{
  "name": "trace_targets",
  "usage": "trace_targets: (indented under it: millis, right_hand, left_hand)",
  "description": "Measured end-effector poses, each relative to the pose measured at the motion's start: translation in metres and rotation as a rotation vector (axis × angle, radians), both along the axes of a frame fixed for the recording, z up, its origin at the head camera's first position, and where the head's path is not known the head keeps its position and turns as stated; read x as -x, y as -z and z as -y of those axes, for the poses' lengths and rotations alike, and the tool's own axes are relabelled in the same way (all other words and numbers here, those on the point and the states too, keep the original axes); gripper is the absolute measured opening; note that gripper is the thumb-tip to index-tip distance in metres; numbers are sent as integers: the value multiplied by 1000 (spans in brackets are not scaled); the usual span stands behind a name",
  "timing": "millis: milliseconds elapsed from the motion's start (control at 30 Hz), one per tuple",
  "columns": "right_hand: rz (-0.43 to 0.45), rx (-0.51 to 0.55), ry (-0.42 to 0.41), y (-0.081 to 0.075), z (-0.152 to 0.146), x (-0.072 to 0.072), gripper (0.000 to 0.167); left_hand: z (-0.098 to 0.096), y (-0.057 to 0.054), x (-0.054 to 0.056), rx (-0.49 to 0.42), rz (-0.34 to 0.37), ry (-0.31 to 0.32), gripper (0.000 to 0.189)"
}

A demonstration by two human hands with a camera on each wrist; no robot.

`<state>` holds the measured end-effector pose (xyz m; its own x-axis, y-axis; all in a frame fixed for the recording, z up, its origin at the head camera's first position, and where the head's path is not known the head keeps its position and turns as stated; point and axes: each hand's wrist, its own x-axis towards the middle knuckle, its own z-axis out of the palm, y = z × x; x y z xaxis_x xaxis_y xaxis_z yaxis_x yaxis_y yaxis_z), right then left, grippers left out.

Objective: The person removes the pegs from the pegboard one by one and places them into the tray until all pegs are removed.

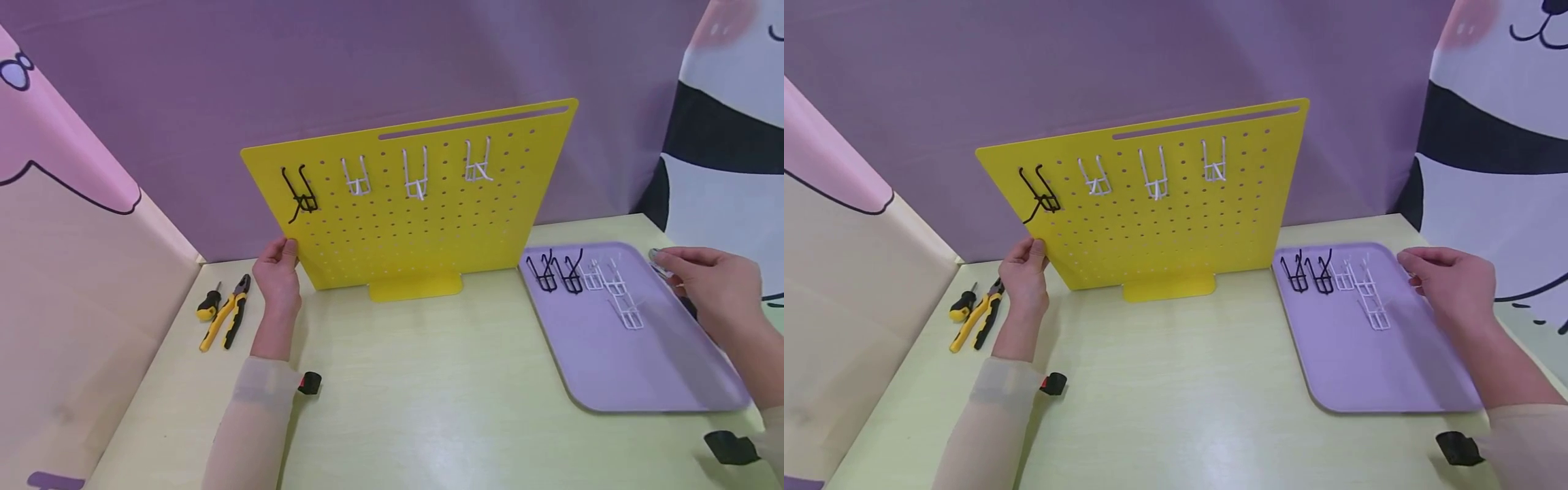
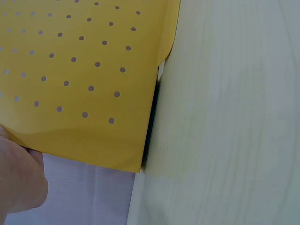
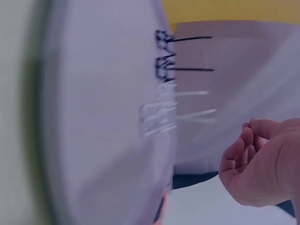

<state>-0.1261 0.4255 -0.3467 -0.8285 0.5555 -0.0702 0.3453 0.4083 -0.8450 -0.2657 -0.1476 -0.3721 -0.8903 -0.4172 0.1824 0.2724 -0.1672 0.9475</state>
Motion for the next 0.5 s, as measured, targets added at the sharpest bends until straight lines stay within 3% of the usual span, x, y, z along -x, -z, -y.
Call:
trace_targets:
  millis: [67,233,333,500]
  right_hand:
    - [-34,37,-4,-7,5,2,30]
    - [-33,62,-17,-24,24,6,46]
    - [-79,102,-24,-33,37,9,50]
    - [-209,161,-91,-46,62,12,34]
  left_hand:
    - [0,0,0,4,5,-2,28]
    - [0,-1,-1,-4,5,-4,29]
    - [0,-1,0,-11,6,2,29]
    - [0,-1,0,-11,8,7,29]
